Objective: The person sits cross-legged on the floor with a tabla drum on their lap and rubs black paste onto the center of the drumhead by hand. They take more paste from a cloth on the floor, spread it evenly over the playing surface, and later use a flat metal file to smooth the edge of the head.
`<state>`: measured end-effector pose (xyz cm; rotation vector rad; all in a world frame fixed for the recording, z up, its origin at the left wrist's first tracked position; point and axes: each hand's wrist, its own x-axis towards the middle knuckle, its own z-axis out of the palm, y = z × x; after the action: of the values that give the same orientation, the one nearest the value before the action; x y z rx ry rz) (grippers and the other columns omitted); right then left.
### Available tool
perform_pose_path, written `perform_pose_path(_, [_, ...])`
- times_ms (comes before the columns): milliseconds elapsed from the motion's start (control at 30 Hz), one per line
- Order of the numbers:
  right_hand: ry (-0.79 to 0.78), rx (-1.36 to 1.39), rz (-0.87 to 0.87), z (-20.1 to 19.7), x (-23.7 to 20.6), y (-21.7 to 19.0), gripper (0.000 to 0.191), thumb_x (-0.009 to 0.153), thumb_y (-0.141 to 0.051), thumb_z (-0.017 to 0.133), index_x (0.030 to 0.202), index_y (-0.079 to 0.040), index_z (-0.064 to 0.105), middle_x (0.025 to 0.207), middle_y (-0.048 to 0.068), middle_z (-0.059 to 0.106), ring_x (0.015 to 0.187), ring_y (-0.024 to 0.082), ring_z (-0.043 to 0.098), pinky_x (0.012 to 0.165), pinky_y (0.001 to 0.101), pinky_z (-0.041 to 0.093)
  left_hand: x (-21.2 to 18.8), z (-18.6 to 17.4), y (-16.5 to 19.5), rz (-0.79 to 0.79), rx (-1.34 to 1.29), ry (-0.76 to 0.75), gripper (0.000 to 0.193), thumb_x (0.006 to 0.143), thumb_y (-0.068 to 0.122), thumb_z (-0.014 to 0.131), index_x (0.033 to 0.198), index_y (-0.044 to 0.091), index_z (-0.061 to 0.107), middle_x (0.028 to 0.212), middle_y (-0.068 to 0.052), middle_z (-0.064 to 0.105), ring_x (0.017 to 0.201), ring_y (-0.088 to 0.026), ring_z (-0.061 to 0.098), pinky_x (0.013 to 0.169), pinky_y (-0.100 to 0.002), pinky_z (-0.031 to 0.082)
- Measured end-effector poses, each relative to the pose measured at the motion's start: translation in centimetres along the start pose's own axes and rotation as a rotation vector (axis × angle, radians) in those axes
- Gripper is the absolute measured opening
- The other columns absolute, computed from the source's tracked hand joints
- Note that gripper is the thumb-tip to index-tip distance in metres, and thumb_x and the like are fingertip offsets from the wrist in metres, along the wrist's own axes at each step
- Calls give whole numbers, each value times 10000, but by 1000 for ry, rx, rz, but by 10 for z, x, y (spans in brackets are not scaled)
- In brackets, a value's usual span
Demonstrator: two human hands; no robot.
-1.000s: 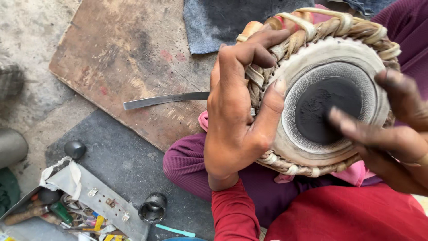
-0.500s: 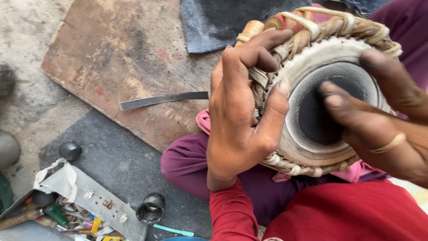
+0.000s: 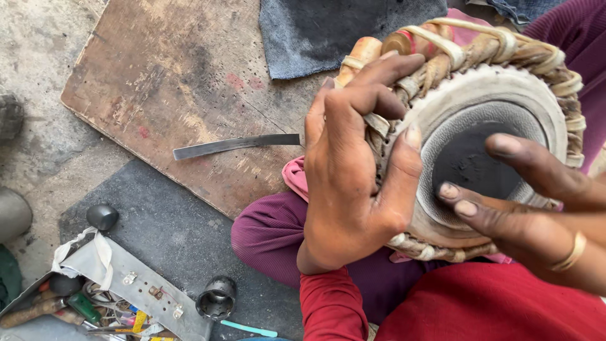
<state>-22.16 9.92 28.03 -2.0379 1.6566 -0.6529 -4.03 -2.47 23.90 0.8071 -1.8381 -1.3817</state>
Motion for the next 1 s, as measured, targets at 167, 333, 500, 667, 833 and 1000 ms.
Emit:
perform_pose_path(167, [38,-226,6,-7,-4,6,383,863,83,693,1229,-4,626,1375,261,570,1299,440,621,1127,489,485,-1,1,-3,1,-35,-8,192,1076,68,616,1173,54,452,1447,-118,608,1358,-229,567,1212,-361,304])
perform_pose_path(333, [183,-59,153,13,-87,41,424,883,80,712,1246,-115,609,1415,244,578,1377,378,619,1199,485,444,-3,4,-3,-43,-159,6,177,1100,66,613,1154,38,447,1432,-135,618,1333,-238,562,1196,-339,380])
perform_pose_path(500, [6,-155,-147,-12,-78,59,480,763,-105,776,1211,-229,660,1410,174,608,1367,399,511,1192,694,211,-2,4,0,-34,-104,17,180,1084,60,604,1148,36,438,1430,-141,620,1315,-236,564,1185,-345,361])
perform_pose_path(667, [-50,-241,-238,-19,-24,33,425,811,-235,780,1219,-271,665,1342,179,642,1402,253,450,1118,645,279,-2,6,0,-5,-15,24,183,1057,53,591,1160,46,440,1430,-135,612,1358,-234,587,1234,-406,285])
perform_pose_path(833, [-141,-347,-283,-24,-13,17,421,853,-142,756,1261,-97,664,1260,95,728,1318,333,566,1073,698,363,-4,6,-1,10,21,14,197,1008,25,546,1167,52,433,1451,-148,598,1391,-257,575,1268,-451,205])
perform_pose_path(1000, [-81,-338,-37,-21,-25,21,365,895,-37,710,1255,-20,656,1301,241,671,1332,469,594,1096,619,428,-6,6,-5,9,-13,6,174,1028,7,503,1178,64,435,1466,-128,614,1352,-222,575,1270,-382,245])
